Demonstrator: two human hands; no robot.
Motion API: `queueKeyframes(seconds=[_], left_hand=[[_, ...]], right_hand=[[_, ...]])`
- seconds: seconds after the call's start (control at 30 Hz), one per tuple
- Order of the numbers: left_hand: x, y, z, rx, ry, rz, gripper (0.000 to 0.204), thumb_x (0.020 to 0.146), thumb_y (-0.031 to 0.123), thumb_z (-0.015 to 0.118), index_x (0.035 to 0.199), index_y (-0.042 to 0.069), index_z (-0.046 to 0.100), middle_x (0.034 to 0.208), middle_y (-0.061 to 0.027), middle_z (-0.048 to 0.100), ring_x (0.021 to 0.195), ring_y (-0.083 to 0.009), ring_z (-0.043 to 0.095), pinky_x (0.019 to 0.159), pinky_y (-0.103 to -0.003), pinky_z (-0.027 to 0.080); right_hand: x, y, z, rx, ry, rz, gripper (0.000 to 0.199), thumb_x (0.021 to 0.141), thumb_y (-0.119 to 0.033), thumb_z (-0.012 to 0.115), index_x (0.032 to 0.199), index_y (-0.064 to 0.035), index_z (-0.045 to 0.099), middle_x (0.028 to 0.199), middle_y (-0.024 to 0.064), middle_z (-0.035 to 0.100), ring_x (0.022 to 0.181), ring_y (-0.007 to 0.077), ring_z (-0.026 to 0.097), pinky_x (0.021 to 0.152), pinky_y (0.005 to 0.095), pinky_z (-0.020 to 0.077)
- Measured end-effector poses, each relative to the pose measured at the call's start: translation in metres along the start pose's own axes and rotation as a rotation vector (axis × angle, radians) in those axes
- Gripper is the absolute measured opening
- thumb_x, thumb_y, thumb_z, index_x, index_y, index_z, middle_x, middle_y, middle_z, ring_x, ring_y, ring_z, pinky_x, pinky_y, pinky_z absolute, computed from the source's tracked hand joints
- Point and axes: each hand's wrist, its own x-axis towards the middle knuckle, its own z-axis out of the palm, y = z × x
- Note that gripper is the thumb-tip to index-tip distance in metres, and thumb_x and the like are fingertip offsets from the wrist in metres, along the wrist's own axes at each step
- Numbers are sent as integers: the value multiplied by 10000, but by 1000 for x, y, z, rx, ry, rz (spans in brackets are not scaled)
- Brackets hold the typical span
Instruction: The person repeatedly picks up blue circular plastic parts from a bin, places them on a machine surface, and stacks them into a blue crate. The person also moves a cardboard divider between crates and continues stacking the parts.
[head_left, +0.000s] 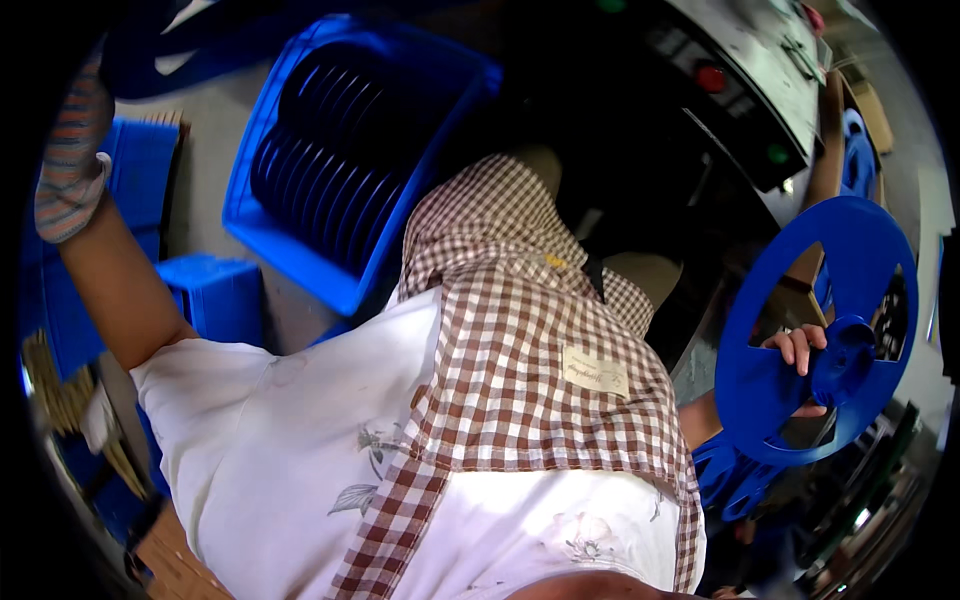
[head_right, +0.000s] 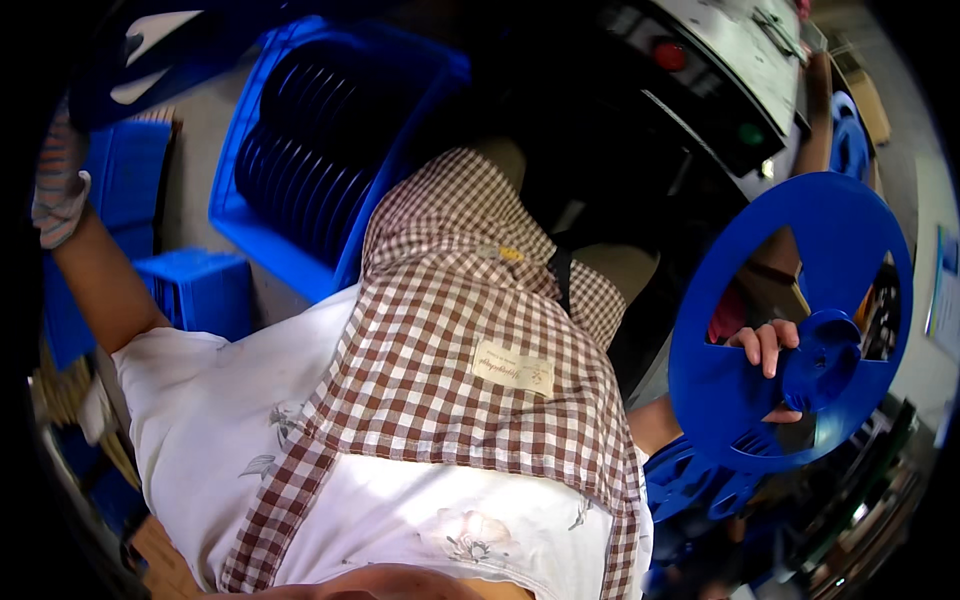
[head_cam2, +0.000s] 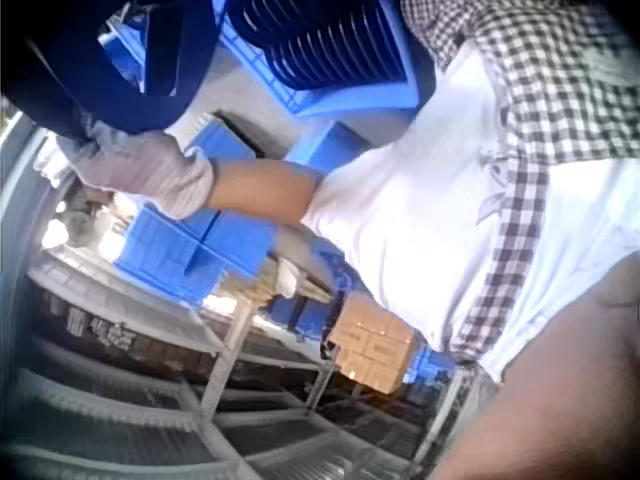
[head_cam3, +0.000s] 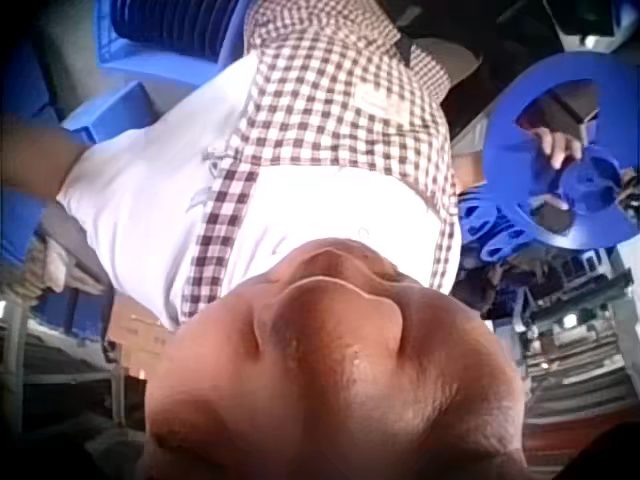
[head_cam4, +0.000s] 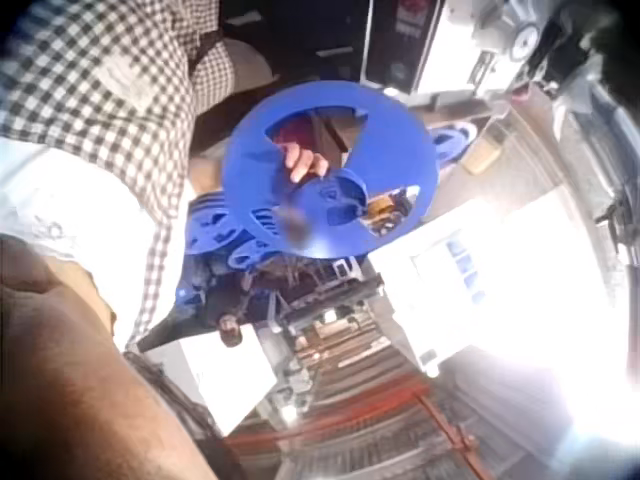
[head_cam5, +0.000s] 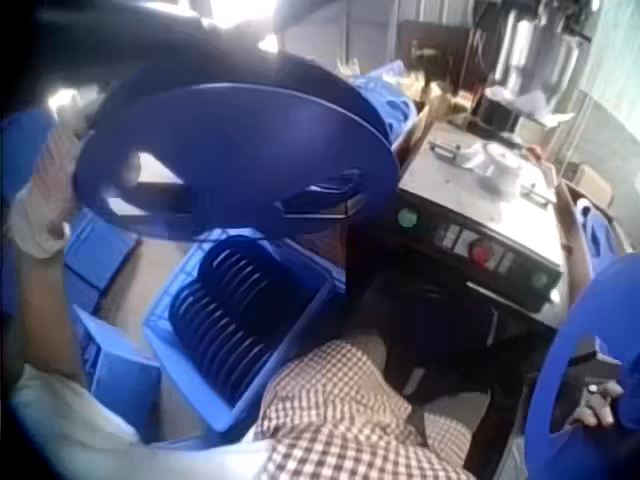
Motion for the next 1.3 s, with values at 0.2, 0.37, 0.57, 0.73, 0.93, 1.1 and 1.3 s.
queueKeyframes(seconds=[0.2,0.37,0.57,0.73,0.93,1.1,1.3], left_hand=[[-97,-191,45,328,-107,-407,386,861,55,542,1246,86,538,1069,-138,623,951,-273,619,768,-355,516],[-106,-215,145,559,-206,-228,501,828,-18,437,1307,96,528,1096,-152,650,944,-291,636,793,-377,515],[-101,-238,203,347,-53,-524,414,797,0,608,1205,-4,538,968,-176,665,914,-362,647,839,-386,515],[-149,-281,230,526,-62,-583,449,855,98,583,1302,108,543,1117,-147,663,996,-265,645,851,-322,496],[-141,-271,237,505,-121,-821,304,906,247,570,1208,213,588,1147,-185,617,1079,-380,573,913,-430,474],[31,-135,203,209,340,35,383,862,-19,624,1225,90,565,1060,-139,656,981,-248,645,810,-317,538],[209,-35,221,694,-124,-460,634,822,160,668,1374,19,391,1187,-214,592,1041,-349,607,898,-388,504]], right_hand=[[42,13,-78,72,66,137,838,728,-328,805,1301,2,290,1164,117,392,935,163,499,859,317,408],[37,15,-68,41,98,126,835,707,-328,815,1274,2,300,1145,114,390,940,163,485,862,316,391],[31,12,-64,-18,126,117,853,704,-354,812,1292,0,305,1155,118,387,937,168,478,861,325,389],[30,14,-64,-38,93,171,874,710,-380,806,1321,-20,296,1177,122,383,942,172,468,866,327,386],[36,9,-64,-64,30,297,870,779,-427,746,1377,-25,258,1234,140,373,978,184,453,864,333,398],[34,1,-65,-84,-105,237,818,866,-454,634,1402,11,227,1311,178,347,1022,211,468,859,351,425],[28,4,-41,-131,-19,142,828,862,-473,630,1388,47,260,1281,231,371,987,246,506,814,369,439]])
